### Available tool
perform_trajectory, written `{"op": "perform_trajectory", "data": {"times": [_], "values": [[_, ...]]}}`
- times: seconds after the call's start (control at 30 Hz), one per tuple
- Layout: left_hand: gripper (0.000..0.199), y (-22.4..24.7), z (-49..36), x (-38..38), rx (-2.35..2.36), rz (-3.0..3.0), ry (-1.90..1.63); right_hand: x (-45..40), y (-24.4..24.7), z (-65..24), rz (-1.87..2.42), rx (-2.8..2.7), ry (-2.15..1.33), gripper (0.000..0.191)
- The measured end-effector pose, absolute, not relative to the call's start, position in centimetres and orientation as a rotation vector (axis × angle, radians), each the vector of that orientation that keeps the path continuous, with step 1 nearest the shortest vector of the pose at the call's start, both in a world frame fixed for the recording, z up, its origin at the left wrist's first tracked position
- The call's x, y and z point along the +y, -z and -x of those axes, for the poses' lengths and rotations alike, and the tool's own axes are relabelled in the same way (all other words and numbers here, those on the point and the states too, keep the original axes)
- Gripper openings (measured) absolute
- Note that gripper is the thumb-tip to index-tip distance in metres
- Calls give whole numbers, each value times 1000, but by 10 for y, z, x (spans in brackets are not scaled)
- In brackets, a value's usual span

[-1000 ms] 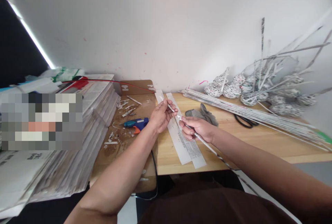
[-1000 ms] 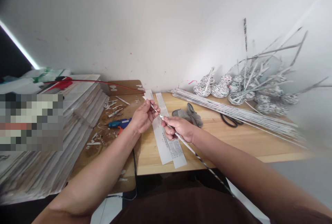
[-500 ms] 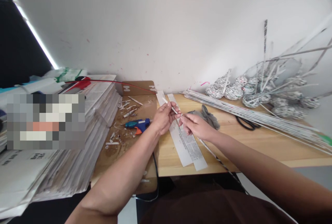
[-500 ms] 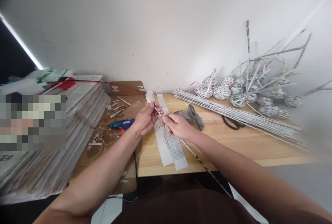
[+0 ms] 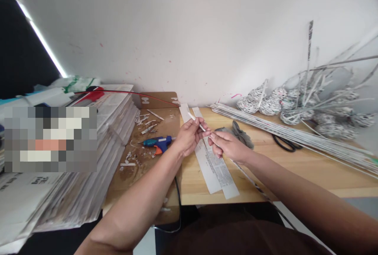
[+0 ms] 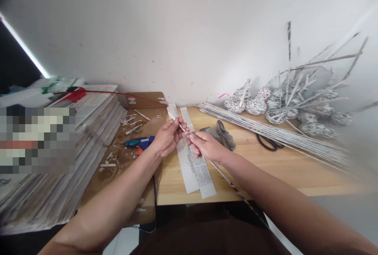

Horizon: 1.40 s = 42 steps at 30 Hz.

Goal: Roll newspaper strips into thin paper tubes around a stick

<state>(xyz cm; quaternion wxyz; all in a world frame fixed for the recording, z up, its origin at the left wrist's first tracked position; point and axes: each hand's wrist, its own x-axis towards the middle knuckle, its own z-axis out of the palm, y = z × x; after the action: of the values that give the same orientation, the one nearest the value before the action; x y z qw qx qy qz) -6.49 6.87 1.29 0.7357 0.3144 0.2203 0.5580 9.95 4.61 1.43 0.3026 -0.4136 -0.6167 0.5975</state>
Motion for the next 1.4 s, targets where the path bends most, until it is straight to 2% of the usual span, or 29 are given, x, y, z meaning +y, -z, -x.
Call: {"op": "perform_trajectory", "data": {"times": [0.1, 0.23, 0.3, 0.47, 0.53, 0.67, 0.83, 1.03, 1.17, 1.23, 1.4], "values": [[16, -13, 65, 68, 488, -676, -1213, 44, -14, -100, 1006, -1460, -1829, 40], [14, -11, 65, 69, 505, -672, -1213, 39, -18, -103, 1155, -1738, -1441, 37], [15, -11, 64, 69, 502, -678, -1209, 39, -19, -104, 1177, -1778, -1368, 37], [16, -10, 65, 69, 479, -669, -1192, 41, -11, -104, 895, -1378, -2023, 35], [16, -10, 65, 69, 472, -672, -1186, 42, -10, -103, 922, -1374, -2000, 36], [19, -11, 65, 68, 490, -697, -1183, 43, -13, -101, 1074, -1520, -1657, 39], [19, -12, 66, 67, 457, -716, -1172, 42, -13, -99, 851, -1274, -2041, 35], [19, -14, 66, 67, 479, -718, -1188, 39, -16, -99, 1077, -1608, -1553, 39], [19, -15, 67, 65, 446, -728, -1147, 36, -17, -99, 930, -1398, -1892, 38], [21, -15, 67, 65, 437, -742, -1130, 34, -18, -100, 948, -1431, -1886, 37], [25, -10, 66, 65, 490, -866, -1137, 28, -19, -102, 1213, -1855, -1171, 35]]}}
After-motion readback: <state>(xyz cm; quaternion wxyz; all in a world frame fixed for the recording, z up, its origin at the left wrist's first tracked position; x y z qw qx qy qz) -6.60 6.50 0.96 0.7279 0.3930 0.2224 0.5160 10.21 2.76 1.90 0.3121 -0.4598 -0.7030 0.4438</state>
